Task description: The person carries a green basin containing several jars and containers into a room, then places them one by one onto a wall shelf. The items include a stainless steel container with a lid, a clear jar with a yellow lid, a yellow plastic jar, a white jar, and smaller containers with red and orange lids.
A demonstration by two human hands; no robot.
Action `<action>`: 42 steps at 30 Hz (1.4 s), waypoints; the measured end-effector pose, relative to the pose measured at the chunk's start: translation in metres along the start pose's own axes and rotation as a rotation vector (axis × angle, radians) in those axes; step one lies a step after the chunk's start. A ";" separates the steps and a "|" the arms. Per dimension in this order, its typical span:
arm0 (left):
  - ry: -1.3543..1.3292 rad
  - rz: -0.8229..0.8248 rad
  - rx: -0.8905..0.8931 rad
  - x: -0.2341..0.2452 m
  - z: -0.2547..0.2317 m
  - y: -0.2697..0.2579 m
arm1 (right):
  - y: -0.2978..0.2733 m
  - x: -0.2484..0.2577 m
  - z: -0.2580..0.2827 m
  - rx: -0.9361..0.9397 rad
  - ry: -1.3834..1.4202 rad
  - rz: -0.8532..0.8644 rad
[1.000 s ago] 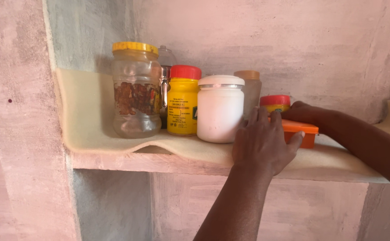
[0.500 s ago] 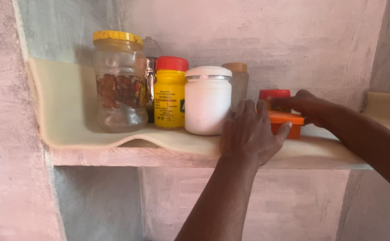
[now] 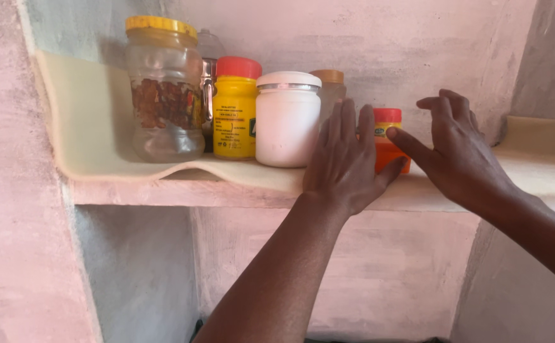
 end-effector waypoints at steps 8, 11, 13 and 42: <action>0.049 0.022 0.000 0.025 -0.007 -0.046 | -0.014 0.006 0.044 0.061 0.062 0.096; 0.166 0.064 -0.021 0.054 0.004 -0.063 | -0.014 0.016 0.071 0.162 0.069 0.050; 0.228 0.057 -0.048 0.078 0.018 -0.074 | -0.014 0.017 0.091 0.199 0.072 0.055; 1.411 0.384 -0.126 0.477 0.207 -0.339 | -0.051 0.008 0.570 0.866 0.636 0.298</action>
Point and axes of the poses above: each hand's wrist, its own y-axis towards the middle knuckle, its own x-axis out of the back of the hand, z = x × y, the point moved 3 cm from there along y, towards the middle knuckle, and after that the axes turned 8 degrees about x, right-handed, at the moved point
